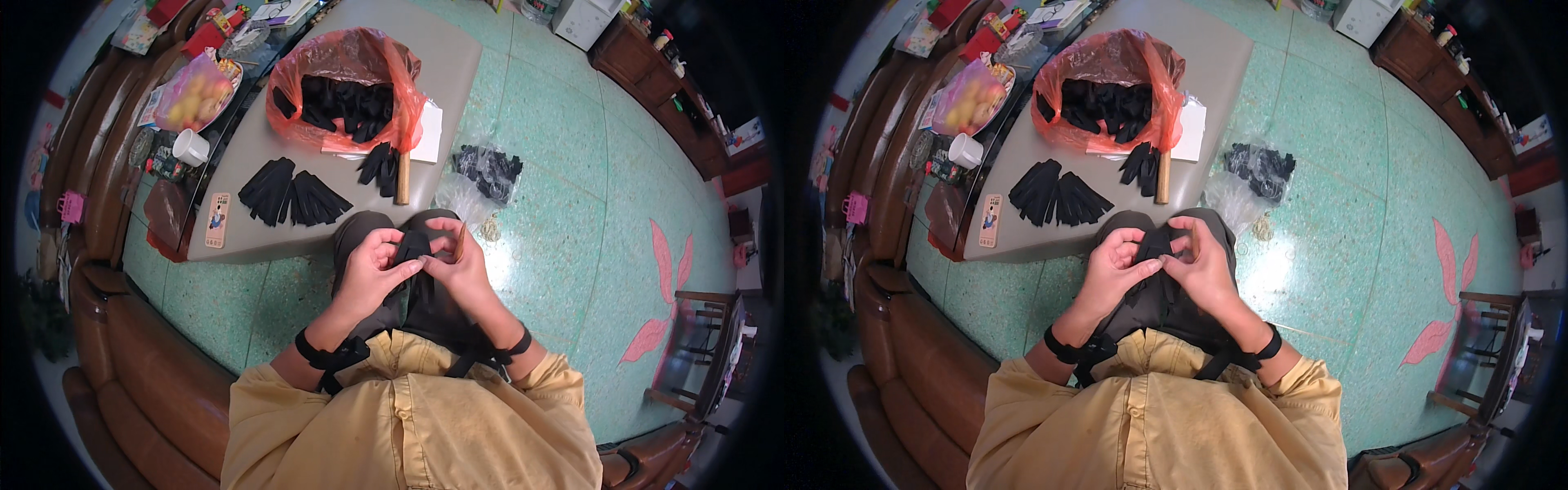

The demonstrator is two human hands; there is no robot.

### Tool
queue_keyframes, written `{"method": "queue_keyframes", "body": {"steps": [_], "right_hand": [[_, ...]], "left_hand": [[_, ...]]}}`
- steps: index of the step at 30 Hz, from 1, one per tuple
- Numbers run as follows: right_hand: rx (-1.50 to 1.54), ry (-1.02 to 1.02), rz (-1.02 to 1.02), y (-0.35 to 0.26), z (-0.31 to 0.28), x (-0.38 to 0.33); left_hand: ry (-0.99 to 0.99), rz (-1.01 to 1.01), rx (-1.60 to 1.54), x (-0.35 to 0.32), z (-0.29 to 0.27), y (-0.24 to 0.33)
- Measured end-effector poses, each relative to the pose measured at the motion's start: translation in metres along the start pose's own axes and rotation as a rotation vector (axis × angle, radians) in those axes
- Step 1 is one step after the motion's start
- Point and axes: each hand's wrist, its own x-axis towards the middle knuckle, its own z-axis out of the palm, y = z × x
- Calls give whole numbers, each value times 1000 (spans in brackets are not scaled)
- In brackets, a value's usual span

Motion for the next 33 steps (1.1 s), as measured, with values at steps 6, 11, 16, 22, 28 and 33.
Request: {"method": "queue_keyframes", "body": {"steps": [6, 11, 16, 22, 28, 33], "right_hand": [[14, -246, 102, -7, -8, 15], [20, -250, 198, -5, -5, 15], [50, -263, 88, -3, 1, 13], [89, -389, 401, -17, -21, 7], [126, -481, 422, -13, -22, 7], [131, -512, 401, -12, -25, 5]], "left_hand": [[-248, -180, 107, 6, -24, -11], [-307, -231, 129, 7, -22, -5], [-300, -247, 96, 6, -20, -3], [-212, -109, -53, 6, -19, -5], [-241, -120, -108, 5, -15, -5], [-306, -138, -69, 2, -10, 7]]}}
